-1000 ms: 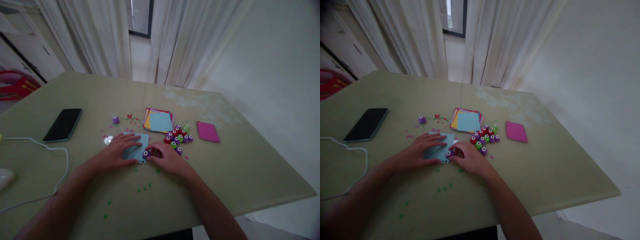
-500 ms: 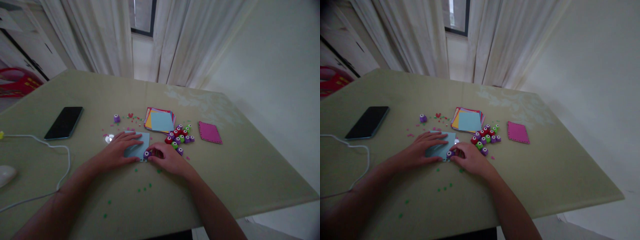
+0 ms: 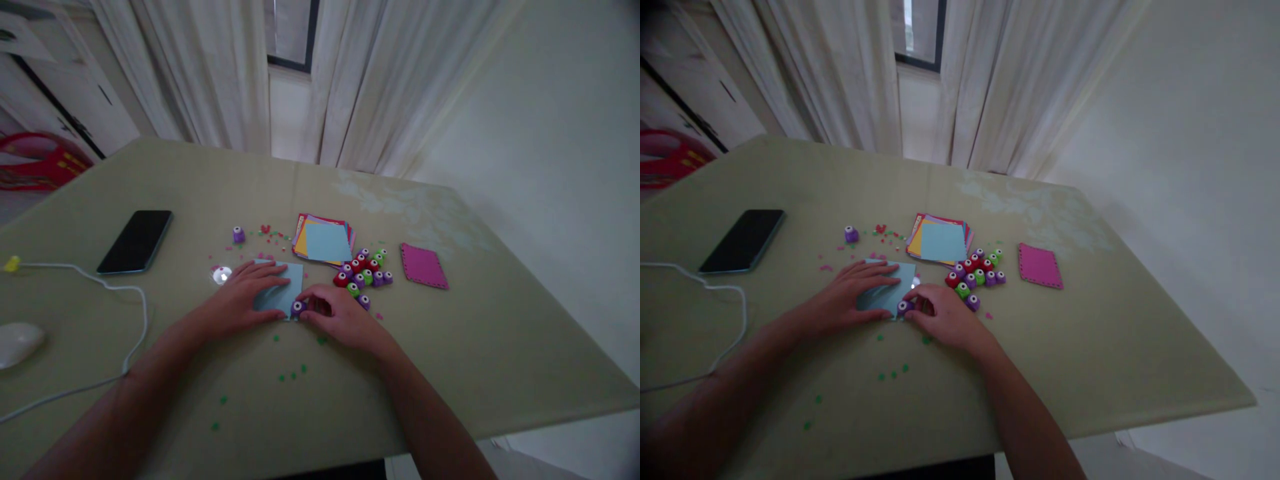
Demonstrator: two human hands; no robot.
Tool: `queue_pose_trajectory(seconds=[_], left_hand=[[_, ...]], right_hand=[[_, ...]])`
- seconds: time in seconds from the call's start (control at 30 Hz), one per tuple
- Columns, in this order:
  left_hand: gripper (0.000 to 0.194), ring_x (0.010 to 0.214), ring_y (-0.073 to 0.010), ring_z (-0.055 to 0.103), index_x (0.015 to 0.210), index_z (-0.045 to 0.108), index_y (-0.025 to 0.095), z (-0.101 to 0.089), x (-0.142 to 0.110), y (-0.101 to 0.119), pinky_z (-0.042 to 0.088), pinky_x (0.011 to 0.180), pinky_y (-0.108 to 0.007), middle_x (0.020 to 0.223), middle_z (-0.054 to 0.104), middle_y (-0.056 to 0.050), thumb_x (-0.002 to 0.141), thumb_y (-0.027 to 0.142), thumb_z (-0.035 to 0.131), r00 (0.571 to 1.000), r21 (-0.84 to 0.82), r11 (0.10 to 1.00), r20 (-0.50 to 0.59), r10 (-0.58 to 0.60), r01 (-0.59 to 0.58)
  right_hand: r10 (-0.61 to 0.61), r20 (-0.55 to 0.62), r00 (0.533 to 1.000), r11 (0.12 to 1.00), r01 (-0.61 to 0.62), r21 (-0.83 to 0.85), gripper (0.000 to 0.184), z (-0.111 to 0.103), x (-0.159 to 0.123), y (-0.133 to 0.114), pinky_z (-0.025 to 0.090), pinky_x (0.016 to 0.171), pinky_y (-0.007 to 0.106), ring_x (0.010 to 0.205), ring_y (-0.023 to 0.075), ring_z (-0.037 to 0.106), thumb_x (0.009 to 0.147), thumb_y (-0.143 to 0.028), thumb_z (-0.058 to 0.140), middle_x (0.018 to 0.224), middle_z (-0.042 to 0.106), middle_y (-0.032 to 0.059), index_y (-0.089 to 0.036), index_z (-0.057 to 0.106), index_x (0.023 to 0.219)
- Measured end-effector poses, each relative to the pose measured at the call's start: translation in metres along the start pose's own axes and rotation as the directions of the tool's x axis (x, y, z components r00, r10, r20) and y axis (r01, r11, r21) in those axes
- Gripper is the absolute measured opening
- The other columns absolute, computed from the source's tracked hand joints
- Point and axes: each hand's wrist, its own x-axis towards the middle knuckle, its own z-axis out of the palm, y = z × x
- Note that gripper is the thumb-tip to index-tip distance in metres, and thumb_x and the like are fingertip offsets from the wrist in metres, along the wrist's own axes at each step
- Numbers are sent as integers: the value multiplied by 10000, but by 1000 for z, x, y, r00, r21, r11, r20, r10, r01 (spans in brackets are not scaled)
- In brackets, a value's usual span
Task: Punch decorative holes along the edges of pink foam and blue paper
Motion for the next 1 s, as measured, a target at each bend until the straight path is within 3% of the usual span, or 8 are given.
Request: queue_pose_trajectory(seconds=[1.0], left_hand=[[652,1528,-353,483,1482,665,323,-3,2,8,264,1308,-573,1669,529,-63,930,663,738,999,-23,999,-18,-36,36]], right_hand=[[-11,14,1000,1000,11,6,229,-1,-1,2,452,713,269,792,160,612,978,-287,755,932,715,14,-188,758,1184]])
